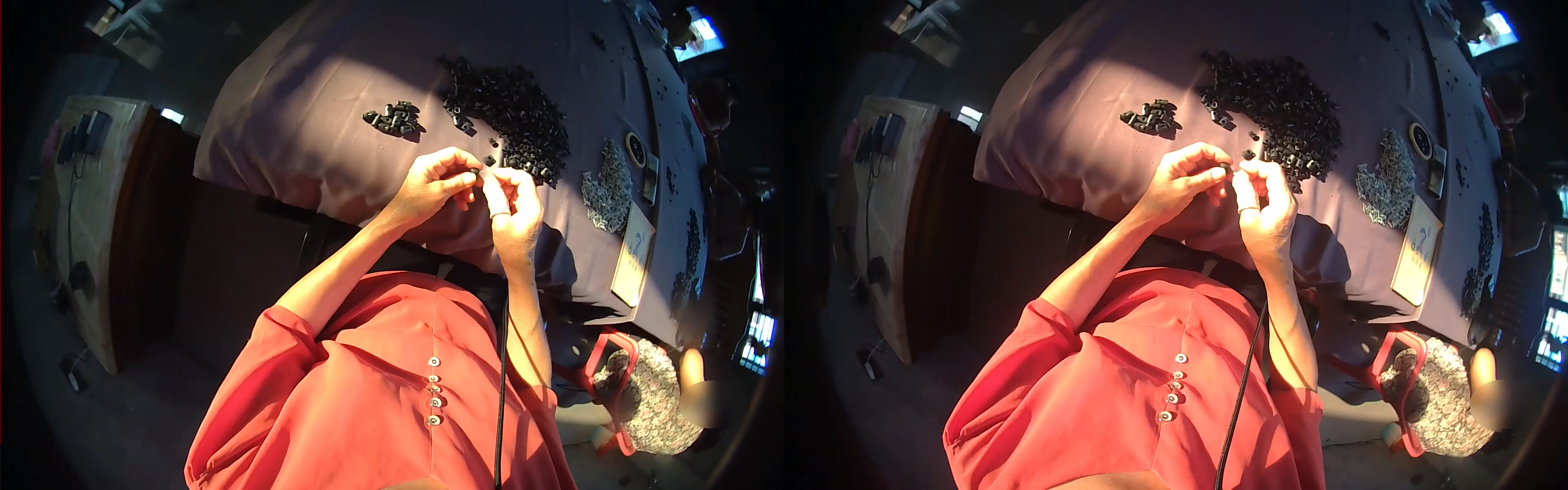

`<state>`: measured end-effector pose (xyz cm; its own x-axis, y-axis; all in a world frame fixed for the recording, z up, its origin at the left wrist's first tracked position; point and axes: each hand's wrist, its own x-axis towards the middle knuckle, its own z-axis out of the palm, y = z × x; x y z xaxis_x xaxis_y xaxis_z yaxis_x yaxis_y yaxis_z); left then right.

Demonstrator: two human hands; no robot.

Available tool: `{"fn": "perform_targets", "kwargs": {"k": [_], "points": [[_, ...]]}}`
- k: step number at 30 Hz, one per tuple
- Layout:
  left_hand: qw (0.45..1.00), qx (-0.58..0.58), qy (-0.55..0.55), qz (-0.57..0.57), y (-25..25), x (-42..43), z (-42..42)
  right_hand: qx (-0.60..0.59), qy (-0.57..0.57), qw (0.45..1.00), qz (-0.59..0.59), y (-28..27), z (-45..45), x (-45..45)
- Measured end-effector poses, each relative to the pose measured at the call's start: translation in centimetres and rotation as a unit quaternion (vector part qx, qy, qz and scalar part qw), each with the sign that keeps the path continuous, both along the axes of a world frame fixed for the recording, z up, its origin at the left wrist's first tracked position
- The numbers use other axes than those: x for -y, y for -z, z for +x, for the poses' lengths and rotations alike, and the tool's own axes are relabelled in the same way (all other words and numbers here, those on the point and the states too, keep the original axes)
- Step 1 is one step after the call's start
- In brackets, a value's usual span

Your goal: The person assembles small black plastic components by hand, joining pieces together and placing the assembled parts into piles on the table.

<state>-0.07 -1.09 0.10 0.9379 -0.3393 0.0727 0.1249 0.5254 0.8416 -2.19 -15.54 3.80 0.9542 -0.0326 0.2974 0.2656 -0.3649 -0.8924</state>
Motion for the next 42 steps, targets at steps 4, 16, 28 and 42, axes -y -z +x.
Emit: {"fn": "perform_targets", "kwargs": {"k": [4, 16, 28, 42], "points": [[0.999, 0.021, -0.027, -0.014, 0.1, 0.1, 0.0, 0.006, -0.003, 1.0, -0.015, 0.4, -0.3, -0.1], [0.997, -0.035, -0.016, -0.063, -0.1, -0.3, 0.1, 0.035, -0.002, 0.998, -0.057, 0.7, 0.0, -0.9], [0.993, -0.016, 0.071, -0.098, 0.6, -1.2, 0.4, 0.001, -0.06, 0.995, -0.083, -1.2, 0.3, -0.3], [0.987, -0.067, 0.005, -0.143, 1.2, -0.5, 0.6, 0.036, -0.071, 0.943, -0.323, -1.1, 7.4, 1.3]]}}
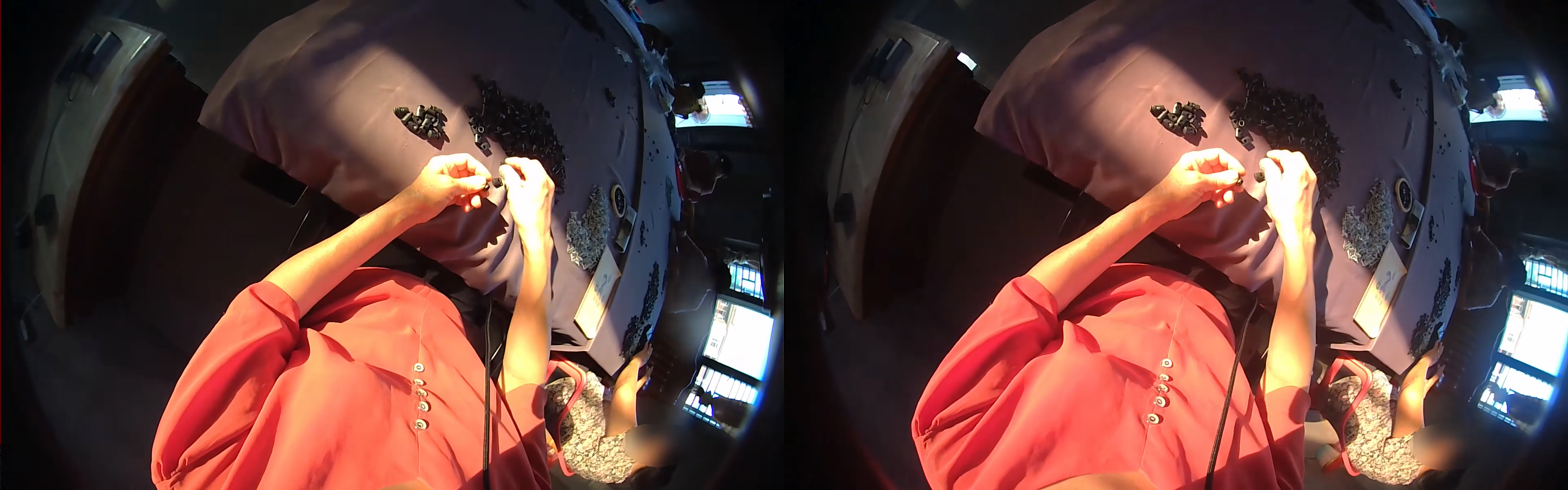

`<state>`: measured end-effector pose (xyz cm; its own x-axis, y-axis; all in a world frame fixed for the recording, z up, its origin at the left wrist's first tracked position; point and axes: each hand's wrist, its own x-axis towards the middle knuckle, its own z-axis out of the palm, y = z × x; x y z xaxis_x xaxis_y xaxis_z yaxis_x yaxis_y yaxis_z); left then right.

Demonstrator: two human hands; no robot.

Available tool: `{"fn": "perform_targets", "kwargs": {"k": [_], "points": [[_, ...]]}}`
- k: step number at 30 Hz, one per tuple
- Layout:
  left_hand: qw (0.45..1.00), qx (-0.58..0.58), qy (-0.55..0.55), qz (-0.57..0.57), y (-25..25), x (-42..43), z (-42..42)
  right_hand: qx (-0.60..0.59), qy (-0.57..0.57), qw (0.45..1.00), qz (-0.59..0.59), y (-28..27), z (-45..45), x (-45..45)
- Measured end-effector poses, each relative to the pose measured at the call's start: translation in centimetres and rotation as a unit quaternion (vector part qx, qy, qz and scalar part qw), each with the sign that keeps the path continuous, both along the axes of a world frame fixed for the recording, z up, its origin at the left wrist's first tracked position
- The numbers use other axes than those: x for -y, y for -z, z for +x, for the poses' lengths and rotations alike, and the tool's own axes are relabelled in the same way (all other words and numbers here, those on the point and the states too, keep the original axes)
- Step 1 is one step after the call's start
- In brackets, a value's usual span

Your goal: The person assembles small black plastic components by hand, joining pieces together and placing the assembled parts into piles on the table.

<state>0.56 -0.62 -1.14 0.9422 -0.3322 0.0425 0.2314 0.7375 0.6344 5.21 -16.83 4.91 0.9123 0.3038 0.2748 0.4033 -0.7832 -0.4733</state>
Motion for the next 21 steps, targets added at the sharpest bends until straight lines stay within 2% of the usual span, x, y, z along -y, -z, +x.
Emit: {"fn": "perform_targets", "kwargs": {"k": [4, 5, 11, 14, 15, 16, 18, 21], "points": [[0.999, -0.003, 0.022, -0.026, 0.0, -0.3, 0.1, 0.001, 0.048, 0.993, -0.108, 1.5, 1.3, -0.2], [1.0, -0.009, 0.02, -0.02, -0.1, -0.3, 0.0, -0.01, 0.021, 0.997, -0.078, 2.0, 1.7, 0.1], [0.999, 0.004, 0.009, -0.045, 0.2, -0.1, 0.1, 0.014, 0.019, 0.991, -0.135, 1.2, 0.8, -0.4], [0.999, -0.002, 0.016, -0.043, 0.1, -0.2, 0.1, 0.024, -0.007, 1.0, 0.0, 0.9, -0.4, 0.0], [0.999, -0.002, 0.011, -0.04, 0.1, -0.2, 0.0, -0.07, 0.031, 0.995, 0.055, -0.3, -1.7, -0.5], [0.999, -0.002, 0.007, -0.038, 0.1, -0.2, 0.1, -0.099, 0.029, 0.986, 0.129, 0.0, -2.6, -0.4], [0.999, 0.0, 0.007, -0.035, 0.0, 0.0, 0.0, -0.153, 0.028, 0.949, 0.273, 0.9, -4.4, 0.0], [1.0, 0.005, 0.011, -0.021, -0.4, -0.2, 0.0, -0.204, 0.038, 0.895, 0.394, 1.1, -6.0, -0.4]]}}
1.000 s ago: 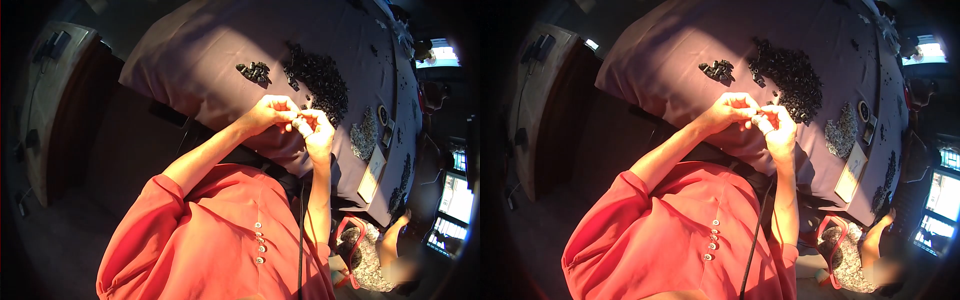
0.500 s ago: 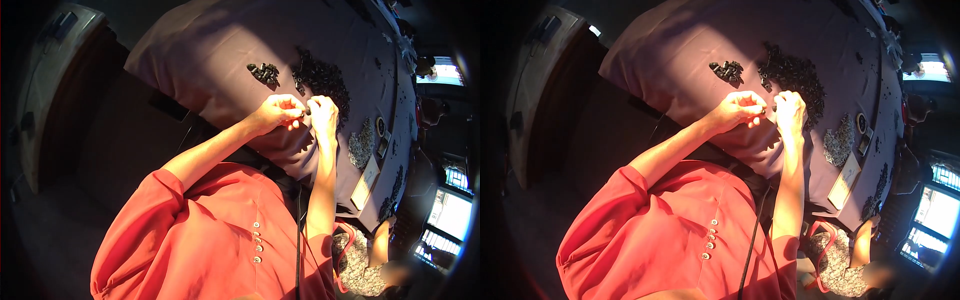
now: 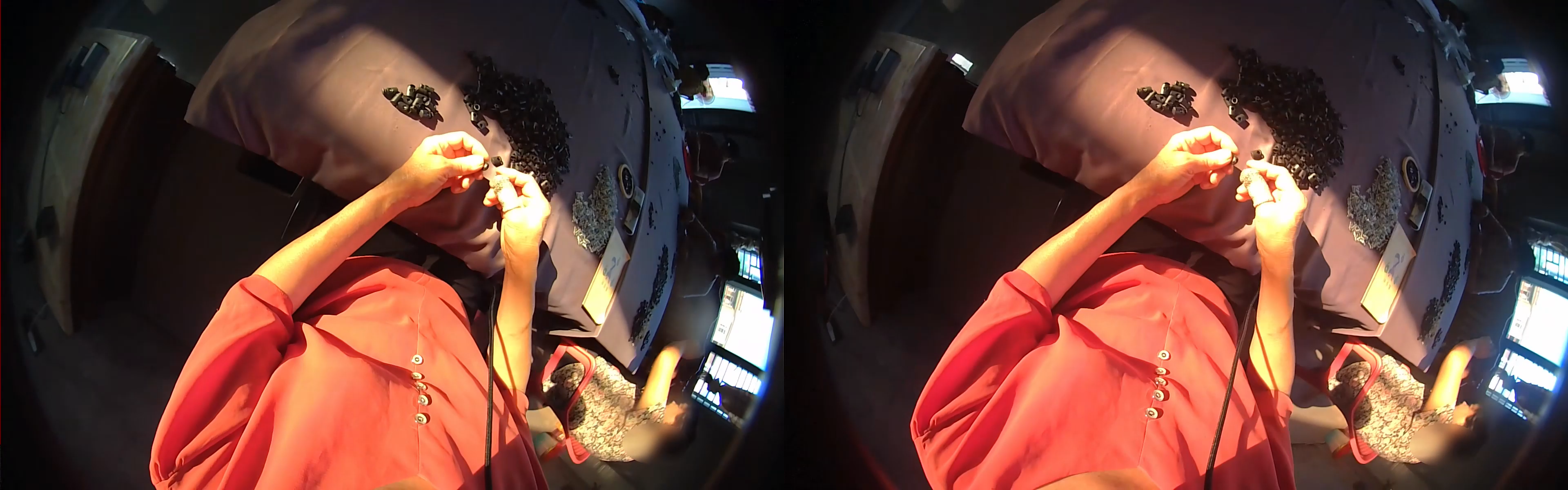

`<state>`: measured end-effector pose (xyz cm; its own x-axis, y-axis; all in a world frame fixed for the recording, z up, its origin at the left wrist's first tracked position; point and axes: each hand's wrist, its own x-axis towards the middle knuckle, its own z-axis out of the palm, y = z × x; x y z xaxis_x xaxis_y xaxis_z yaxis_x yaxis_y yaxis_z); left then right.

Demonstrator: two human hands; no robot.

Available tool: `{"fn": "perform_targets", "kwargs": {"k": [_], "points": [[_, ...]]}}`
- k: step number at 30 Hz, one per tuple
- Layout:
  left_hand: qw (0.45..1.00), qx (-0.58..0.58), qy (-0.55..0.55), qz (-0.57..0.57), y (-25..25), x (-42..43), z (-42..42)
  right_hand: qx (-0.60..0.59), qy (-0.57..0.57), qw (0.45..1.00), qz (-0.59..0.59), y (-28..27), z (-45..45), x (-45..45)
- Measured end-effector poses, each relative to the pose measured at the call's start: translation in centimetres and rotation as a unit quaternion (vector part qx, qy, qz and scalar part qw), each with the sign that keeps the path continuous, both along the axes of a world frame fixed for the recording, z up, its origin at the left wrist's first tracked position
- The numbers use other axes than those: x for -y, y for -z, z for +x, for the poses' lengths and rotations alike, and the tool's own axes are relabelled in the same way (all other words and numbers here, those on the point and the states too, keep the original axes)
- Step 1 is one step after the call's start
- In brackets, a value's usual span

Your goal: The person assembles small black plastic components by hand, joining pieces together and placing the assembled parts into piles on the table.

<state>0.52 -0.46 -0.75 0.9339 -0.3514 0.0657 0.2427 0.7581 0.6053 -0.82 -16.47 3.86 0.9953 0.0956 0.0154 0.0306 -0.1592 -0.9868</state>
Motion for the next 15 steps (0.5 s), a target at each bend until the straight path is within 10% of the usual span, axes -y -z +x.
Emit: {"fn": "perform_targets", "kwargs": {"k": [15], "points": [[0.998, 0.043, -0.002, 0.053, 0.0, 0.2, -0.2, 0.024, 0.017, 0.999, 0.019, 0.4, -0.5, -1.2]]}}
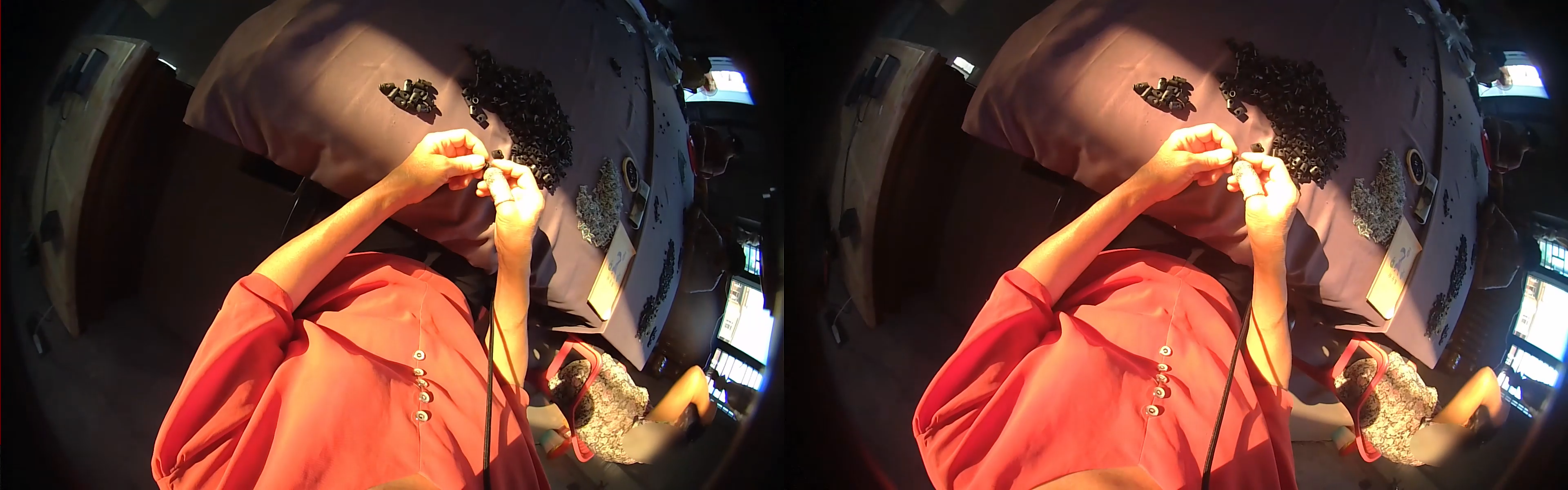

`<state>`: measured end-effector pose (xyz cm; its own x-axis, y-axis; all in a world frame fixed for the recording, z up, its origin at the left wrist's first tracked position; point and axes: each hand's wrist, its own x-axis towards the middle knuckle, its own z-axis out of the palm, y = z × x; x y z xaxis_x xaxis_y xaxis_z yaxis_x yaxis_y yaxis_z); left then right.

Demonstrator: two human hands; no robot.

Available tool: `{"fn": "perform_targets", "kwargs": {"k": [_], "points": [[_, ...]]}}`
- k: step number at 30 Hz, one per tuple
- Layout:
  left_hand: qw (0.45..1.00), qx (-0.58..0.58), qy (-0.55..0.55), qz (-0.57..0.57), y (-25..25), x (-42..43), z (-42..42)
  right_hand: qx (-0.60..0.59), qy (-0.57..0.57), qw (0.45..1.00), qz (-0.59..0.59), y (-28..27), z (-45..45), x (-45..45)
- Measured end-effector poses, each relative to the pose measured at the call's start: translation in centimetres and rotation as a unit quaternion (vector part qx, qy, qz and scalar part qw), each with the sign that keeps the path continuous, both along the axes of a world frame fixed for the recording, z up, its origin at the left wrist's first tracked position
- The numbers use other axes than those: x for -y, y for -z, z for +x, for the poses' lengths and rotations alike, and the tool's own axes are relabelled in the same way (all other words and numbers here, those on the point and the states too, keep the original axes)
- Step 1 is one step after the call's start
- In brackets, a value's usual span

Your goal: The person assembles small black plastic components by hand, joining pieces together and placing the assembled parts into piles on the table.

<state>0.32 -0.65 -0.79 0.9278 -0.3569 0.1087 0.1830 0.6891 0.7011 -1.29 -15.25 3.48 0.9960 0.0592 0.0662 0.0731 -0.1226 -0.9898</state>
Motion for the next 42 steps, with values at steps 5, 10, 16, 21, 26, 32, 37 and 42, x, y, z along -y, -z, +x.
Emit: {"fn": "perform_targets", "kwargs": {"k": [5, 10, 16, 21, 26, 32, 37, 42], "points": [[1.0, 0.008, 0.017, -0.001, -0.2, -0.2, 0.0, -0.07, -0.063, 0.986, 0.137, 0.3, 0.5, 0.9], [0.999, -0.006, 0.053, -0.002, -0.5, -0.5, 0.0, -0.137, -0.109, 0.961, 0.216, 0.3, 0.8, 1.3], [0.998, -0.005, 0.064, -0.023, -0.5, -0.7, -0.1, -0.13, -0.132, 0.939, 0.291, 2.4, 1.2, 1.6], [0.998, 0.006, 0.055, -0.017, -0.2, -0.6, -0.1, -0.152, -0.13, 0.926, 0.32, 2.2, 1.2, 1.4], [0.998, 0.034, 0.049, 0.034, -0.3, -0.5, -0.1, -0.162, -0.14, 0.934, 0.285, 2.3, 1.4, 2.0], [0.987, 0.079, 0.037, 0.133, -0.7, -0.6, -0.2, -0.186, -0.182, 0.92, 0.292, 2.9, 1.8, 3.1], [0.995, 0.043, 0.064, 0.071, -0.8, -1.0, -0.3, -0.126, -0.169, 0.942, 0.259, 2.6, 1.4, 2.3], [0.995, 0.049, 0.051, 0.067, -0.7, -0.8, -0.2, -0.086, -0.151, 0.955, 0.239, 3.1, 0.9, 2.1]]}}
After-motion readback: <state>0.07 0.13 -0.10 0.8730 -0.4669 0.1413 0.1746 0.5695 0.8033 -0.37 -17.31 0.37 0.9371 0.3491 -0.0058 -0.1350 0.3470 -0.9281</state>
